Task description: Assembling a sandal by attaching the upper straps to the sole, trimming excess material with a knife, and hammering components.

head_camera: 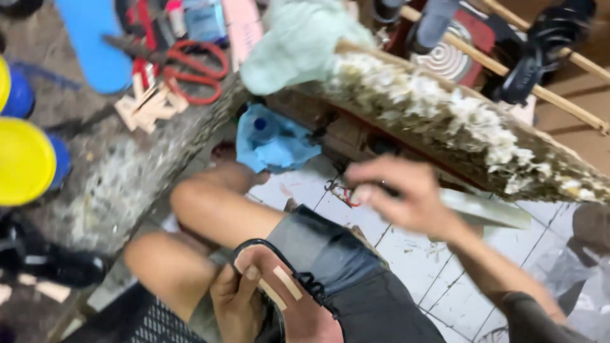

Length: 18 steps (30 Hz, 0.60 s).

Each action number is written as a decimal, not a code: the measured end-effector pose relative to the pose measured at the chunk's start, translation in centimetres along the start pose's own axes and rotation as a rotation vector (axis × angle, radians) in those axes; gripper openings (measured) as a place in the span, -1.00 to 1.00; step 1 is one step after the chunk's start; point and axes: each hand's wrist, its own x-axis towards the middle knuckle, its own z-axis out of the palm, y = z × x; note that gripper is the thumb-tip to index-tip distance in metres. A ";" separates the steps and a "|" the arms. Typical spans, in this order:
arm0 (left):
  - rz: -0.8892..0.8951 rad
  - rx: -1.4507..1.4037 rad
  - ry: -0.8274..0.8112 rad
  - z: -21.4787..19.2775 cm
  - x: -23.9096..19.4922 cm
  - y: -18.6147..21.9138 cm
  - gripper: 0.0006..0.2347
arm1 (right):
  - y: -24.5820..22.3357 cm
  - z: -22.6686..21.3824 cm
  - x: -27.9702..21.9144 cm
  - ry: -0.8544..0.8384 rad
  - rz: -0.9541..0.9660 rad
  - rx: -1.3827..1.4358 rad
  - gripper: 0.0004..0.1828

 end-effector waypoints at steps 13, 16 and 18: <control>-0.128 0.137 0.010 7.5 3.0 0.9 -0.77 | 21.3 -19.1 9.0 -0.198 0.082 -1.462 -0.11; -0.171 0.187 0.003 7.6 3.1 1.6 -0.76 | 23.7 -20.1 9.9 -0.340 -0.014 -1.678 -0.29; -0.172 0.244 -0.004 7.2 3.0 1.9 -0.74 | 23.3 -20.6 10.3 -0.397 -0.068 -1.701 -0.41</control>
